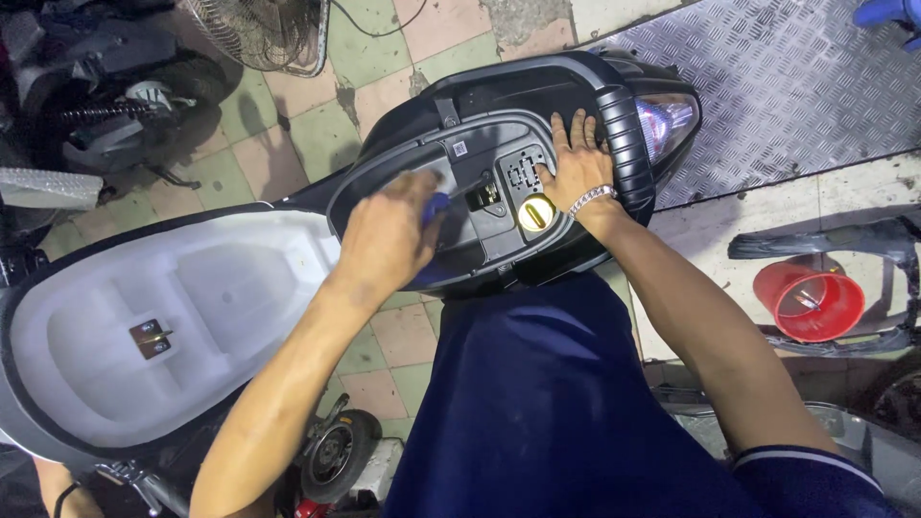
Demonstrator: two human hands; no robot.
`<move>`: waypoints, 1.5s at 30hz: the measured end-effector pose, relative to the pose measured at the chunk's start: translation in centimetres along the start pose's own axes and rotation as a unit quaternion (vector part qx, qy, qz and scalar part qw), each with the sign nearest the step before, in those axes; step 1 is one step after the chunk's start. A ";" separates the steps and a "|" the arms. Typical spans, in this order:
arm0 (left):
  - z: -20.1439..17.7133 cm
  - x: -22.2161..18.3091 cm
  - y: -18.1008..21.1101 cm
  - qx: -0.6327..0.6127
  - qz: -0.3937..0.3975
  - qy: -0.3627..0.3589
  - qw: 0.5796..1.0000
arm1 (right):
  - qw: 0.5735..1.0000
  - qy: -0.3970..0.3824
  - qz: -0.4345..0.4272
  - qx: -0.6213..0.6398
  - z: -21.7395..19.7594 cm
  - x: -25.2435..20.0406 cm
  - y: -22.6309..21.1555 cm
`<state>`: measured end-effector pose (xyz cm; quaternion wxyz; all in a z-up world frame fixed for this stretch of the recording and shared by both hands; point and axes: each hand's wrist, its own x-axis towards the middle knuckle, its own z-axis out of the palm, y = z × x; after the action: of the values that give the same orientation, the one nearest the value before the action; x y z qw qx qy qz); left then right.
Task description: Disassembling the under-seat storage area of a scooter using a screwdriver to remove internal components
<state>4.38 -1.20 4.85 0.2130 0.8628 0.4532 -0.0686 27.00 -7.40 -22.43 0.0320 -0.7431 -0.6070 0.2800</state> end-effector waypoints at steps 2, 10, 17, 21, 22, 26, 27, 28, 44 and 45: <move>0.0 0.4 -0.3 0.028 -0.078 -0.039 0.996 | 1.000 0.000 -0.001 0.003 0.1 -0.1 0.1; -1.3 0.3 -0.1 -0.109 0.028 0.019 0.994 | 1.000 -0.002 0.007 0.002 0.4 0.0 0.2; 1.1 -0.2 -1.8 0.014 -0.030 -0.035 0.999 | 1.000 0.004 0.006 0.003 0.0 -0.2 -0.1; -0.5 -0.1 -1.1 -0.020 -0.107 -0.074 0.991 | 1.000 0.009 0.004 0.008 0.0 -0.2 -0.1; 0.0 0.1 -1.5 -0.020 -0.106 -0.073 0.991 | 1.000 0.010 0.005 0.008 0.0 -0.1 0.0; 1.1 0.1 -2.0 0.066 -0.032 -0.059 0.996 | 1.000 0.009 0.003 0.005 0.2 -0.1 -0.1; 1.1 0.1 -1.8 0.070 0.060 -0.023 0.995 | 1.000 0.009 0.004 0.002 0.2 -0.2 0.0; 0.4 0.2 -1.4 0.069 0.061 -0.023 0.995 | 1.000 0.009 0.004 0.001 0.2 -0.1 0.0; 1.4 0.4 -3.2 0.031 -0.096 -0.049 0.994 | 1.000 0.002 0.006 0.003 0.1 -0.1 0.0; 1.6 0.5 -3.3 0.048 -0.044 -0.024 0.998 | 1.000 0.002 0.008 0.003 0.3 -0.1 0.1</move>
<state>2.12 0.08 2.27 0.1787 0.8492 0.4820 -0.1210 26.93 -7.62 -22.73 0.0332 -0.7486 -0.6000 0.2801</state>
